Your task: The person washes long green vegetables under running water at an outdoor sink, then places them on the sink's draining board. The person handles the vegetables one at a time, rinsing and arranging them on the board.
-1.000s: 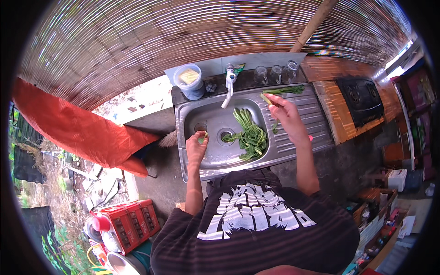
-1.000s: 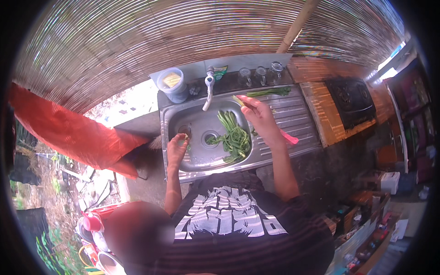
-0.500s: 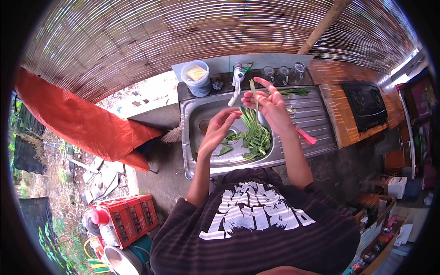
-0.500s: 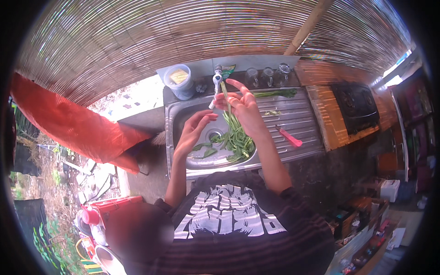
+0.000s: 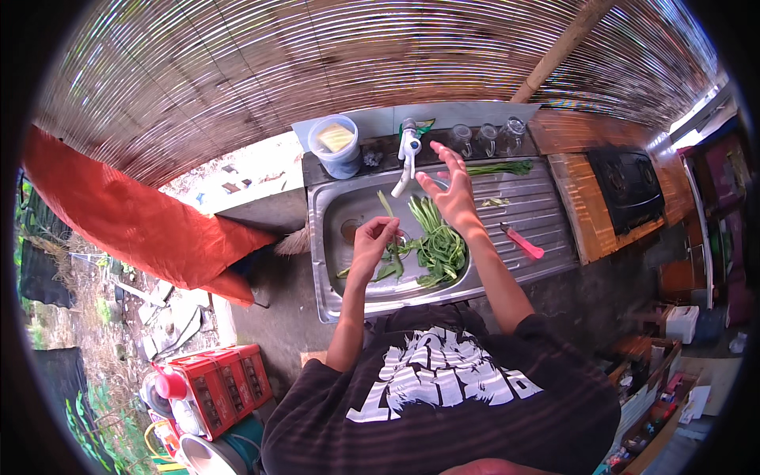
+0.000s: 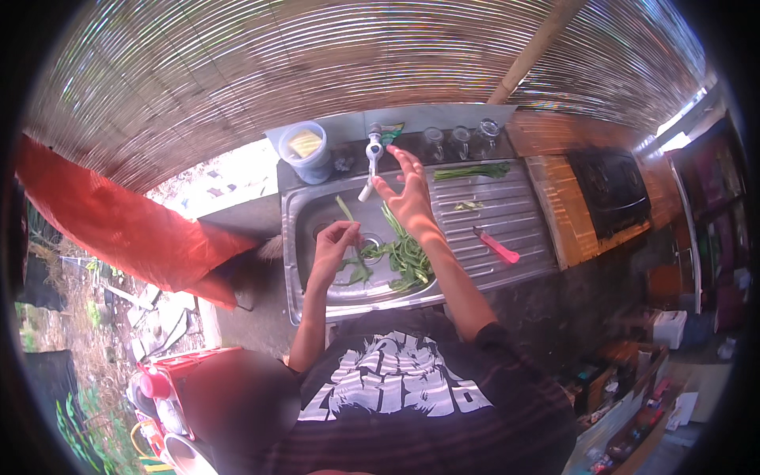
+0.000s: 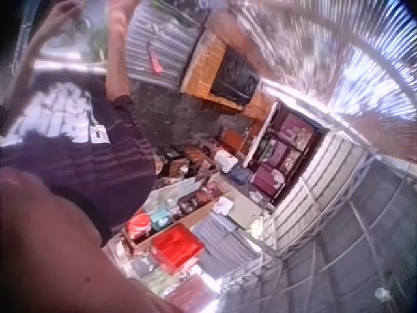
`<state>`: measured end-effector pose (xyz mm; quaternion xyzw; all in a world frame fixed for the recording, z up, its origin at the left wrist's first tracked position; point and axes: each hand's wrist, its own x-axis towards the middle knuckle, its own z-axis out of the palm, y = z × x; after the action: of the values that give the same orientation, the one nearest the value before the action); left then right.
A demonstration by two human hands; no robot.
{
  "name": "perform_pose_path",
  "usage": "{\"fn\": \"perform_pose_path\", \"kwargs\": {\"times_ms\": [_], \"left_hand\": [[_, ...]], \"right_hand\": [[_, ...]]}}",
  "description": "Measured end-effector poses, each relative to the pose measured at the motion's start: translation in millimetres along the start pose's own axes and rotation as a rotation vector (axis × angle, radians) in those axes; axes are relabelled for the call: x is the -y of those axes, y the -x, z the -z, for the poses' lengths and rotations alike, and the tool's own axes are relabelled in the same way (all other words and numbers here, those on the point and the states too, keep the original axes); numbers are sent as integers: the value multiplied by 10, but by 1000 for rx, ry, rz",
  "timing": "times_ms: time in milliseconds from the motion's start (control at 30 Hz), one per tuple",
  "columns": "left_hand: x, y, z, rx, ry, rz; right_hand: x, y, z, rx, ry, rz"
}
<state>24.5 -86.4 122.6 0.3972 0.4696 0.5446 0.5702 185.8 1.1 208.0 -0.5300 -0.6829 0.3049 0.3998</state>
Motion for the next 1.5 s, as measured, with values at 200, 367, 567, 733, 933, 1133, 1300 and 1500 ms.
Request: {"fn": "perform_pose_path", "kwargs": {"times_ms": [200,367,567,733,933,1133,1300,1500], "left_hand": [[556,-272,363,-136,-75,132],[814,-558,394,-172,33,214],[1014,-845,367,-200,130,254],[1127,-917,333,-201,37,308],[1155,-698,369,-148,40,284],[1287,-462,746,-66,-72,289],[1286,-419,761,-100,-10,315],[1274,-510,708,-162,2,305]], "right_hand": [[-382,-241,-439,0,298,167],[-219,-311,-174,102,145,3],[-852,-229,-387,-3,-385,-59],[-1535,147,-949,395,-523,-698],[-1709,77,-1482,422,-580,-692],[-1754,-150,-1436,224,-736,-623],[-1713,-77,-1410,438,-664,-676],[-1650,-20,-1380,507,-839,-810]]}}
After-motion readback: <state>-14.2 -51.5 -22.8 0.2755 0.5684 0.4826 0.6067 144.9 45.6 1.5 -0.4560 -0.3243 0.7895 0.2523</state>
